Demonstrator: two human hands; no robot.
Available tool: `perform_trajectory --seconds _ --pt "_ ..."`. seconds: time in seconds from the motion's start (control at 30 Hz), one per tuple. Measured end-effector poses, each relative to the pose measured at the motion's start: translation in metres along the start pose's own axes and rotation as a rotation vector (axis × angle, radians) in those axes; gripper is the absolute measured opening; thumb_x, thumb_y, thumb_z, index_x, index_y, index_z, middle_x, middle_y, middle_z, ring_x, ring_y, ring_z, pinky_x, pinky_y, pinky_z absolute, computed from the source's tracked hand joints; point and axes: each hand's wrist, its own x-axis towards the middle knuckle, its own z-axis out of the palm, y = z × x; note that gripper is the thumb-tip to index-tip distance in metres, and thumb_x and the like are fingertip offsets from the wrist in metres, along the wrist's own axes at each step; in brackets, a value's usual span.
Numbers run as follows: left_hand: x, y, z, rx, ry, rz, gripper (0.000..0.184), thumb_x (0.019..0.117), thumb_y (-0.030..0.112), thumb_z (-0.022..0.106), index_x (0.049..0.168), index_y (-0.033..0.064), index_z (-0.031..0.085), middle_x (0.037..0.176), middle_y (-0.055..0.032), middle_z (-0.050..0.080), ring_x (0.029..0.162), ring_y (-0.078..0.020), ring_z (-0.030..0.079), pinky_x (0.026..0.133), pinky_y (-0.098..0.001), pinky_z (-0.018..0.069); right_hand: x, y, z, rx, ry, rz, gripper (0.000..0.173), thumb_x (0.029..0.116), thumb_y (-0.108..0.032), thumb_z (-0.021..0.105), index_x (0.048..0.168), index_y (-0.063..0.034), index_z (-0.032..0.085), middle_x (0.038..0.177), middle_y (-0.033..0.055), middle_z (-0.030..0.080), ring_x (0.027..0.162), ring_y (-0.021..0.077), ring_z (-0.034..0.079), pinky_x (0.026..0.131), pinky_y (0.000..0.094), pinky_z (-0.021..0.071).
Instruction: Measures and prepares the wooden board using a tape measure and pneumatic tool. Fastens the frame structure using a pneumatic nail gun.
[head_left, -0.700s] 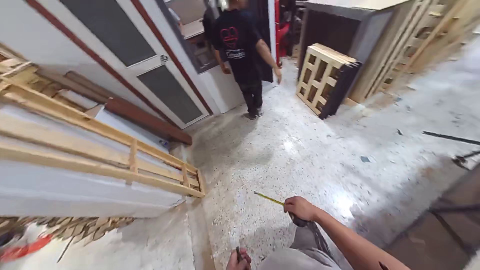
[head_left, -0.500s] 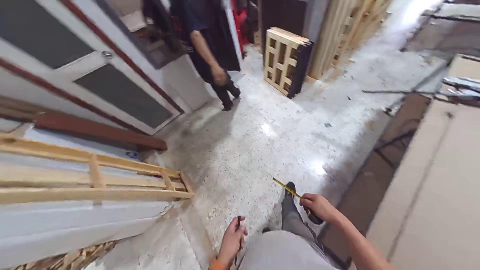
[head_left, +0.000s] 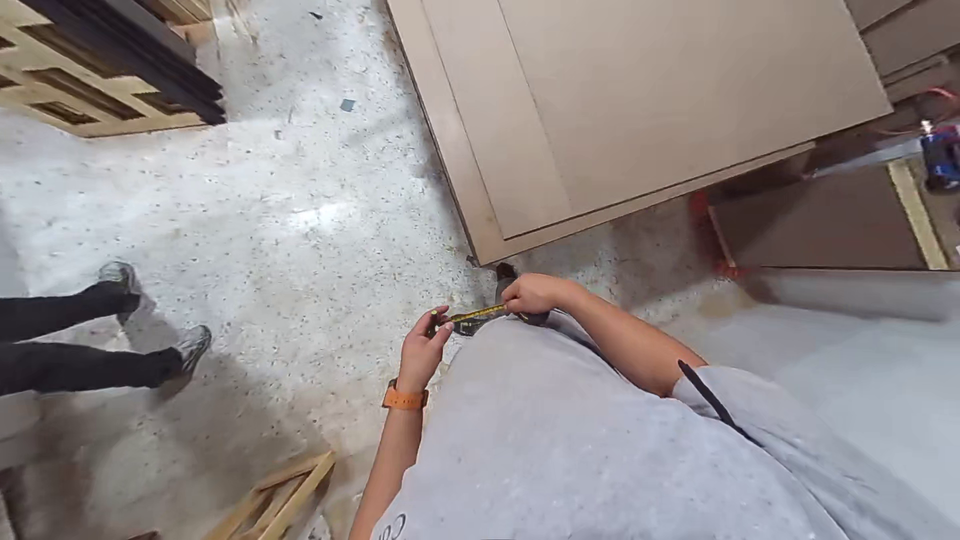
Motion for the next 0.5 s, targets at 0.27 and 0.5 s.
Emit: perform_trajectory --seconds 0.27,0.5 --pt "0.062 0.025 0.133 0.018 -0.032 -0.133 0.021 0.1036 0.018 0.061 0.119 0.0046 0.063 0.093 -0.0036 0.076 0.053 -0.0116 0.059 0.048 -0.0284 0.0509 -0.060 0.134 -0.077 -0.047 -0.005 0.030 0.037 0.1045 -0.045 0.049 0.111 -0.0207 0.076 0.102 0.0066 0.076 0.101 0.0260 0.071 0.090 0.0583 0.0534" --pt "0.181 0.039 0.241 -0.215 0.482 -0.391 0.029 0.1079 0.021 0.055 0.126 -0.0004 0.058 0.094 -0.0099 0.070 0.058 -0.0138 0.061 0.054 -0.0297 0.0553 -0.056 0.275 -0.231 -0.367 0.108 0.158 0.035 0.1052 -0.043 0.052 0.104 -0.0154 0.075 0.095 0.0135 0.073 0.094 0.0361 0.071 0.080 0.0637 0.0553"
